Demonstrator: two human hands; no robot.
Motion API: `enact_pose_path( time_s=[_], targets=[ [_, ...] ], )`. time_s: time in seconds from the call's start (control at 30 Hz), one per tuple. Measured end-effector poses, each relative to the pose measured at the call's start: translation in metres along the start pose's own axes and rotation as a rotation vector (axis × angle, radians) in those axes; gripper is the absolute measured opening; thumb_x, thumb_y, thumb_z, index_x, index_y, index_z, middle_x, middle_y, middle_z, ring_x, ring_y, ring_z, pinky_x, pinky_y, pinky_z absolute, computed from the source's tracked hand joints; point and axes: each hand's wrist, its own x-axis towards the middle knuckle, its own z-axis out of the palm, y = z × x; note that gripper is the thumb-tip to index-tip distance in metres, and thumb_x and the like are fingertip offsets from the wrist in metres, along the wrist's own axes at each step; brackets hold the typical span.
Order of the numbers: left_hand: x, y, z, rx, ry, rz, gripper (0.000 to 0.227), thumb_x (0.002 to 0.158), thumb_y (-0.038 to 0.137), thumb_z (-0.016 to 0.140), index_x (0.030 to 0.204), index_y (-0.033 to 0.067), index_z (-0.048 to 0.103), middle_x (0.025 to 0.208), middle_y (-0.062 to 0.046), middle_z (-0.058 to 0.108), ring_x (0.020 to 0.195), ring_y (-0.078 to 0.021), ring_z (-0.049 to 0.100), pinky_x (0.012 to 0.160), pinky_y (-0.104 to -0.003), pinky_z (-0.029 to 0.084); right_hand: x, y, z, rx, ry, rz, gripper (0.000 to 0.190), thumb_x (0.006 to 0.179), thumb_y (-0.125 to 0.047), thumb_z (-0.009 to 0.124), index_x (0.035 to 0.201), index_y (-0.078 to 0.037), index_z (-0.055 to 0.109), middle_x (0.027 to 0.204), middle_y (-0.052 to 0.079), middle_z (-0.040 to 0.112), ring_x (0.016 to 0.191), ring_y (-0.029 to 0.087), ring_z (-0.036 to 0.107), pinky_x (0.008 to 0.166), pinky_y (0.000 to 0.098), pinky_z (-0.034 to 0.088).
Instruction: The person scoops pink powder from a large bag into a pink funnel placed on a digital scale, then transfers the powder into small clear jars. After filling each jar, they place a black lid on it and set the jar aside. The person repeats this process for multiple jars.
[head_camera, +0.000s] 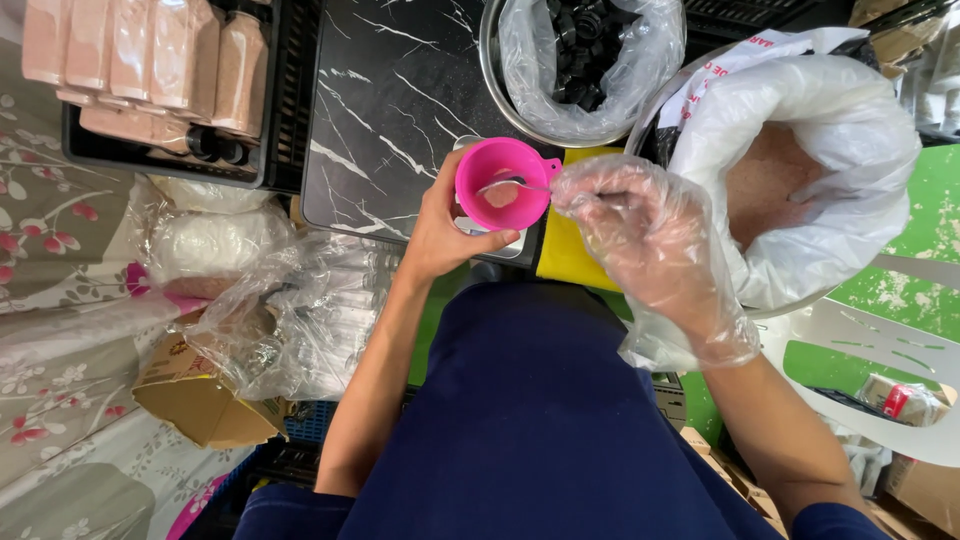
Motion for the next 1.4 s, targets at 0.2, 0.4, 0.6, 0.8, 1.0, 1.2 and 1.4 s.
enact_pose_path(
  time_s=[0.2,0.4,0.6,0.8,1.0,1.2,1.4],
  targets=[
    [0.005,-0.007,0.0,-0.087,0.0,0.114,0.09,0.076,0.038,0.092,0.149,0.0097,0.048,0.146,-0.007,0.055,0.135,-0.0243,0.06,0.11,-0.036,0.055,-0.005,-0.011,0.004,-0.228,-0.081,-0.055,0.01,0.106,-0.011,0.062,0.11,-0.003,0.065,0.121,0.016,0.072,0.12,0.026,0.072,0.095,0.0306,0.062],
    [0.007,-0.008,-0.007,0.0,-0.043,0.151,0.09,0.077,0.047,0.089,0.149,0.0118,0.048,0.145,-0.008,0.058,0.132,-0.0274,0.062,0.104,-0.039,0.057,-0.001,-0.023,0.0,-0.309,-0.149,-0.077,0.011,0.104,-0.01,0.061,0.111,-0.002,0.066,0.121,0.016,0.072,0.119,0.026,0.072,0.099,0.0324,0.061],
    [0.001,-0.004,-0.012,-0.188,-0.017,0.106,0.09,0.077,0.043,0.091,0.148,0.0088,0.049,0.143,-0.009,0.057,0.131,-0.0244,0.06,0.111,-0.036,0.052,-0.006,-0.025,-0.002,-0.317,-0.121,-0.165,0.011,0.105,-0.01,0.058,0.11,-0.001,0.063,0.117,0.017,0.072,0.117,0.031,0.073,0.102,0.0384,0.06],
    [0.003,0.001,-0.012,-0.205,-0.017,0.132,0.087,0.077,0.041,0.091,0.147,0.0094,0.05,0.141,-0.008,0.058,0.131,-0.0234,0.059,0.114,-0.036,0.049,-0.004,-0.026,-0.002,-0.347,-0.16,-0.256,0.016,0.107,-0.012,0.054,0.111,0.001,0.063,0.112,0.019,0.073,0.111,0.034,0.075,0.101,0.041,0.059],
    [0.004,0.005,-0.012,-0.222,0.013,0.143,0.088,0.077,0.04,0.092,0.149,0.0097,0.05,0.142,-0.008,0.056,0.132,-0.0249,0.058,0.114,-0.037,0.05,-0.007,-0.023,-0.003,-0.302,-0.11,-0.152,0.013,0.105,-0.01,0.059,0.111,0.001,0.064,0.116,0.018,0.073,0.115,0.031,0.074,0.103,0.0385,0.06],
    [0.006,0.008,-0.01,-0.218,-0.013,0.143,0.089,0.078,0.043,0.091,0.15,0.0107,0.048,0.144,-0.009,0.056,0.133,-0.0259,0.058,0.113,-0.038,0.052,-0.009,-0.035,-0.001,-0.324,-0.036,-0.121,0.026,0.105,-0.018,0.059,0.102,0.006,0.071,0.109,0.021,0.076,0.103,0.027,0.078,0.07,0.0273,0.067],
    [0.003,0.009,-0.008,-0.216,0.002,0.107,0.09,0.077,0.038,0.092,0.151,0.0113,0.047,0.146,-0.009,0.054,0.136,-0.0255,0.055,0.117,-0.038,0.048,-0.017,0.011,-0.058,0.169,0.585,0.063,0.031,0.111,-0.038,0.052,0.104,-0.012,0.067,0.106,0.009,0.074,0.078,0.027,0.077,0.067,0.0331,0.066]
  ],
)
